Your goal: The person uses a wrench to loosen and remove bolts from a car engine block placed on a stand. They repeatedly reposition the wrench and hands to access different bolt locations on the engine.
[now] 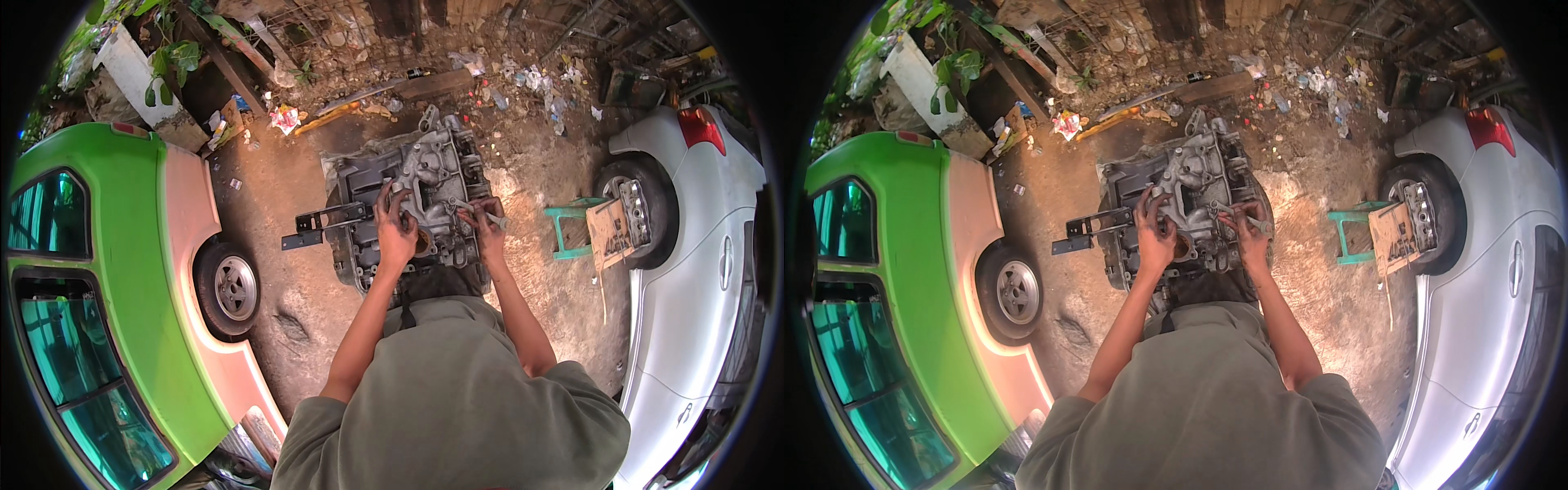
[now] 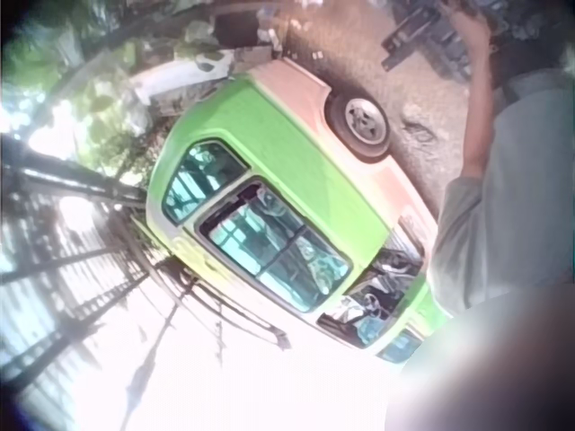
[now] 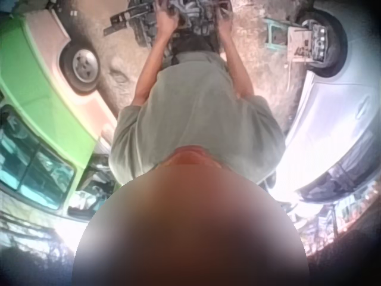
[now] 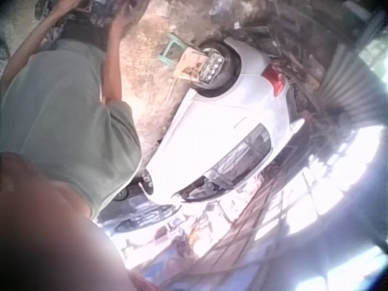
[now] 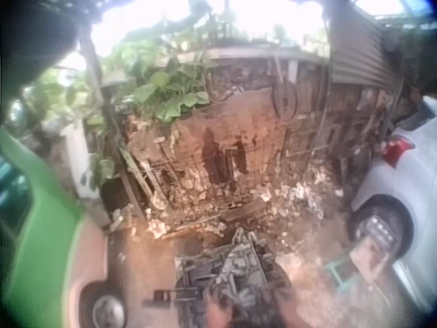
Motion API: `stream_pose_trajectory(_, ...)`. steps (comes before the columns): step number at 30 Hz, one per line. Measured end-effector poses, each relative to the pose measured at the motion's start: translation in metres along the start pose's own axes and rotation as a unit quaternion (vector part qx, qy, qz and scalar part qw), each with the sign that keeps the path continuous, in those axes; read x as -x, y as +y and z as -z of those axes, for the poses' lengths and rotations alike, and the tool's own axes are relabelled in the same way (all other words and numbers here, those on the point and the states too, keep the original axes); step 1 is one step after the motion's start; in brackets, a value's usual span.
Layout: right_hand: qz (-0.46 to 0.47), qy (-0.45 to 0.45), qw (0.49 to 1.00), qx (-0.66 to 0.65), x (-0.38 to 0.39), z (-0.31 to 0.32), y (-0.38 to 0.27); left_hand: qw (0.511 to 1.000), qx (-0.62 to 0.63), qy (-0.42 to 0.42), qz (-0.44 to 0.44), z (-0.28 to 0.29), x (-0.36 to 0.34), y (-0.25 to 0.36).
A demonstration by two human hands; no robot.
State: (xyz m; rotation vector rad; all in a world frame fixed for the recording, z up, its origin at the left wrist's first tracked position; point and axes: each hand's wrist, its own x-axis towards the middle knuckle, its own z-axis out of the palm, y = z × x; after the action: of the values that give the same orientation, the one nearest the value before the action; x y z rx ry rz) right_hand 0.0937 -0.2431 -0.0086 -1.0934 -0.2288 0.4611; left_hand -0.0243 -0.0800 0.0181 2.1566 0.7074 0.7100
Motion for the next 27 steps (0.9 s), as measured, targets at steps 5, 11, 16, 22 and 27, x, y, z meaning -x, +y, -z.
stream_pose_trajectory(5, 0.033, -0.008, 0.995, 0.089, 0.015, -0.006, 0.008, 1.000, 0.006, 0.001, -0.007, -0.001, 0.001, -0.002)
stream_pose_trajectory(11, 0.056, -0.030, 0.987, 0.147, 0.018, -0.009, 0.006, 1.000, 0.016, -0.008, 0.012, 0.000, 0.001, 0.000)
stream_pose_trajectory(16, 0.052, -0.012, 0.988, 0.143, 0.021, -0.007, 0.009, 1.000, 0.012, 0.002, -0.007, 0.000, 0.001, -0.001)
stream_pose_trajectory(22, 0.003, 0.048, 0.994, 0.098, 0.004, -0.002, 0.013, 1.000, 0.017, 0.000, 0.003, 0.002, 0.000, 0.002)
stream_pose_trajectory(27, 0.003, 0.034, 0.972, 0.234, -0.037, -0.011, 0.008, 0.999, 0.046, 0.000, 0.027, 0.001, 0.000, 0.005)
